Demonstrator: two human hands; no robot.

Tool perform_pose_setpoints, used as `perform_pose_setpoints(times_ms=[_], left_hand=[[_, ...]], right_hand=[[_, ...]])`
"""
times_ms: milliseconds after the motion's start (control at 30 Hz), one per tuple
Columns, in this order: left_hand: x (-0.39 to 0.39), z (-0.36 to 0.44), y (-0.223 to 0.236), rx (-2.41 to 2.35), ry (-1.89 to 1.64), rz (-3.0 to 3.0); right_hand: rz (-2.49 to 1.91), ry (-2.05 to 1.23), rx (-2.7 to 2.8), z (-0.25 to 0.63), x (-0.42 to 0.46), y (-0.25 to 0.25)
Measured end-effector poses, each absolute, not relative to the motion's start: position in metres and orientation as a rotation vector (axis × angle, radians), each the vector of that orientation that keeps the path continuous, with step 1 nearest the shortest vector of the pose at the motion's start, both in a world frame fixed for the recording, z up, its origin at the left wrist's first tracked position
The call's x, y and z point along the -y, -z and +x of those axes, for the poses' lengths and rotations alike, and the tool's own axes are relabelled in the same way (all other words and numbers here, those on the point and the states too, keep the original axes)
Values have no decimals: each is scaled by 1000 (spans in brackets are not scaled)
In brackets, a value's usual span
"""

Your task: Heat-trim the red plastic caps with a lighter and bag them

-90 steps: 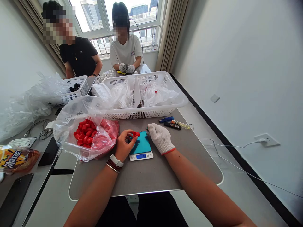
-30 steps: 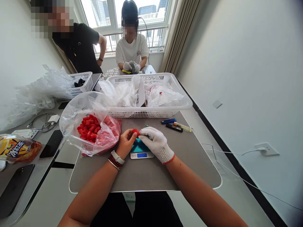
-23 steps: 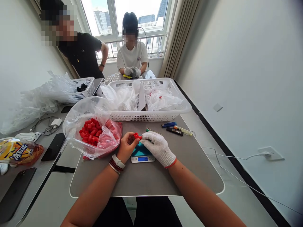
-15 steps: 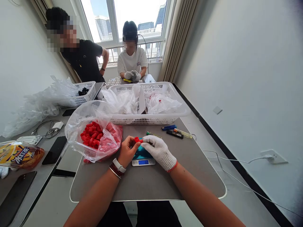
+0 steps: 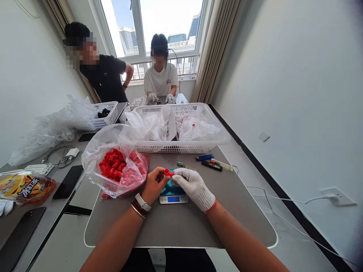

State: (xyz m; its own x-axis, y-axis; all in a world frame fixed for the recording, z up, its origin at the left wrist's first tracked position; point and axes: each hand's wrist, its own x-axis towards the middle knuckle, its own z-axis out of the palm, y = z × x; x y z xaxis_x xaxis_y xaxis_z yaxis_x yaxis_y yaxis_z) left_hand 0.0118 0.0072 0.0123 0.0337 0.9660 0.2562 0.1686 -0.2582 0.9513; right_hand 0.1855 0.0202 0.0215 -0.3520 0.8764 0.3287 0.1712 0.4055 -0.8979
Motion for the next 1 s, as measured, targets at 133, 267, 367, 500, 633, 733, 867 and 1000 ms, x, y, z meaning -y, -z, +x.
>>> perform_pose_setpoints(times_ms=[133,267,367,500,633,733,867,1000], left_hand=[[-6,12,-16,-1176,-1269,1456],[-7,12,-15,-1183,-1256,1431],[-9,12,-12,-1150,-1274,1451],[-8,11,-9,-1126,-1296,1475],[-6,10,-12,-1172,-1244,1494],[-5,10,-15,-1190,-1209,1452],[-8,12,-12,-1217,-1242,1398],[-10,14,-6,-1170,-1299,1436]], right_hand=[[-848,-911,1888,186,-21,-18],[-813,-570,2038,188,-24,-12],[-829,-564,2024,188,-24,-14],[-875,-879,1910,187,-20,-23],[-903,-1036,1797,186,-19,-25],[-834,-1044,1837,185,-21,-21],[-770,-871,1968,184,-24,-17],[-790,-827,1895,185,-26,-15]])
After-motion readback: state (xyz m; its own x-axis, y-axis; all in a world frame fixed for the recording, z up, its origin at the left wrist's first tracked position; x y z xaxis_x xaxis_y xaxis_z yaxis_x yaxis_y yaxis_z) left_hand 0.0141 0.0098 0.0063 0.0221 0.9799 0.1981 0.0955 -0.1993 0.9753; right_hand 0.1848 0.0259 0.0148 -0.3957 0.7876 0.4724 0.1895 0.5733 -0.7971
